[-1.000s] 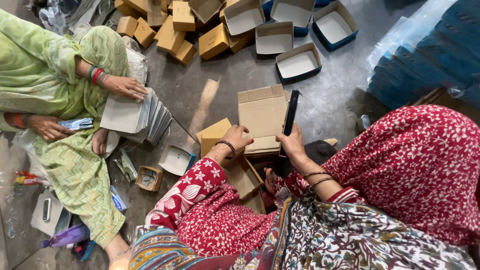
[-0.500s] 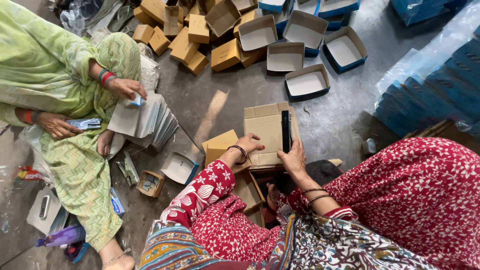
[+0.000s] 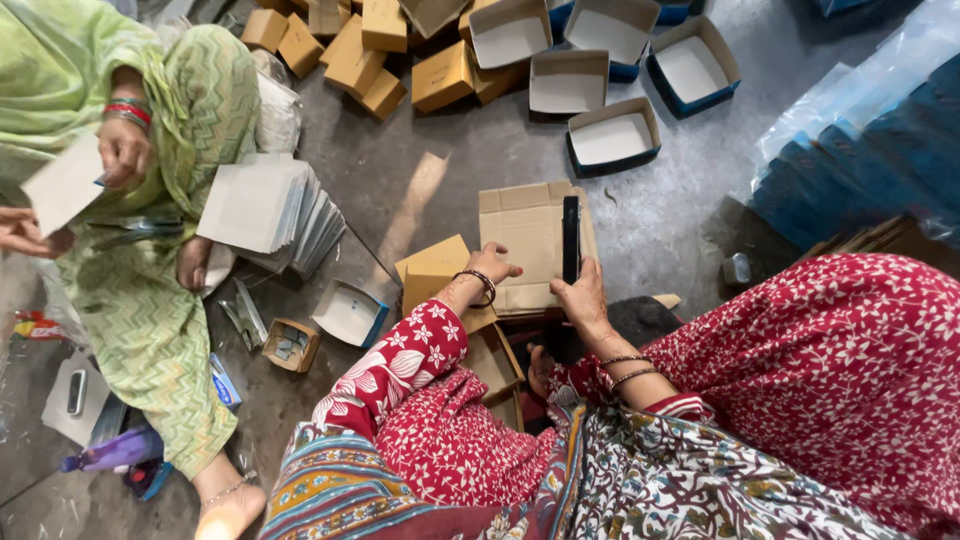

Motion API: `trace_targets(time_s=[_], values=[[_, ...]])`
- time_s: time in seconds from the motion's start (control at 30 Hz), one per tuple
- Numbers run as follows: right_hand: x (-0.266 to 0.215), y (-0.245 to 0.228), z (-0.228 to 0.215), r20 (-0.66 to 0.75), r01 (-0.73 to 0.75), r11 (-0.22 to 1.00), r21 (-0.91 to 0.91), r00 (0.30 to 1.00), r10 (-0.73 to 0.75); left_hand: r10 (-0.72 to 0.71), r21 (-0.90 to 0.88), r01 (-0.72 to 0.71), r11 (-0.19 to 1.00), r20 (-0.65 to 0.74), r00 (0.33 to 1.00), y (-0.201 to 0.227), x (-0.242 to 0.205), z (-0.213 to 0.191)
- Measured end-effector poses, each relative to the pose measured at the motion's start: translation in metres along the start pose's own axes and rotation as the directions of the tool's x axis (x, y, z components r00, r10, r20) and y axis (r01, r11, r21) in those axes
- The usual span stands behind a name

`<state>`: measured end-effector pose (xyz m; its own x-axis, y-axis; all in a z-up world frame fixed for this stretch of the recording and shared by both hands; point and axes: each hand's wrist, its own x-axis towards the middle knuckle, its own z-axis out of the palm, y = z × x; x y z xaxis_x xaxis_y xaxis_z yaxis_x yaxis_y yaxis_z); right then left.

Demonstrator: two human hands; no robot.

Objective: The person sits on the floor and assembles small cardboard boxes by folding the flaps and securing them with a stapler. They repeatedly pick up flat cardboard pieces, fold them into box shapes, and staple the edges to hold the structure together.

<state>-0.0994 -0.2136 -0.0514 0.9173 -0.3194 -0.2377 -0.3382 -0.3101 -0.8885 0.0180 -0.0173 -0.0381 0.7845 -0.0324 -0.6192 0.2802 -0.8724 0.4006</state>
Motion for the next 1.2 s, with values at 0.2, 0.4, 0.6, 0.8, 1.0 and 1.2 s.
trace_targets(time_s=[0.2,0.4,0.6,0.8,1.0,1.2], values=[[-0.002,-0.002,0.000,0.041,-0.040,0.998,0.041,0.998,0.039,-0.040,0.160,0.047,0.986,-0.044,0.998,0.024,-0.027,-0.004],[-0.004,-0.003,-0.002,-0.062,0.174,0.983,-0.059,0.982,-0.178,0.135,0.068,-0.118,0.991,-0.383,0.914,0.036,-0.048,-0.027],[-0.008,-0.013,-0.010,0.070,-0.083,0.985,0.151,0.995,0.073,0.196,-0.150,-0.291,0.945,-0.453,0.870,0.011,-0.036,-0.051],[-0.002,-0.022,-0.018,0.013,-0.093,0.983,-0.158,0.995,0.096,0.227,-0.316,-0.643,0.698,-0.754,0.617,0.003,-0.061,-0.092],[-0.008,-0.046,-0.032,0.048,0.075,0.976,-0.206,0.997,-0.067,0.263,-0.674,-0.664,0.323,-0.610,0.748,0.021,-0.101,-0.111],[-0.024,-0.110,-0.098,0.091,0.019,0.504,0.864,0.977,-0.193,0.605,-0.747,-0.457,0.483,-0.092,0.791,0.044,-0.137,-0.107]])
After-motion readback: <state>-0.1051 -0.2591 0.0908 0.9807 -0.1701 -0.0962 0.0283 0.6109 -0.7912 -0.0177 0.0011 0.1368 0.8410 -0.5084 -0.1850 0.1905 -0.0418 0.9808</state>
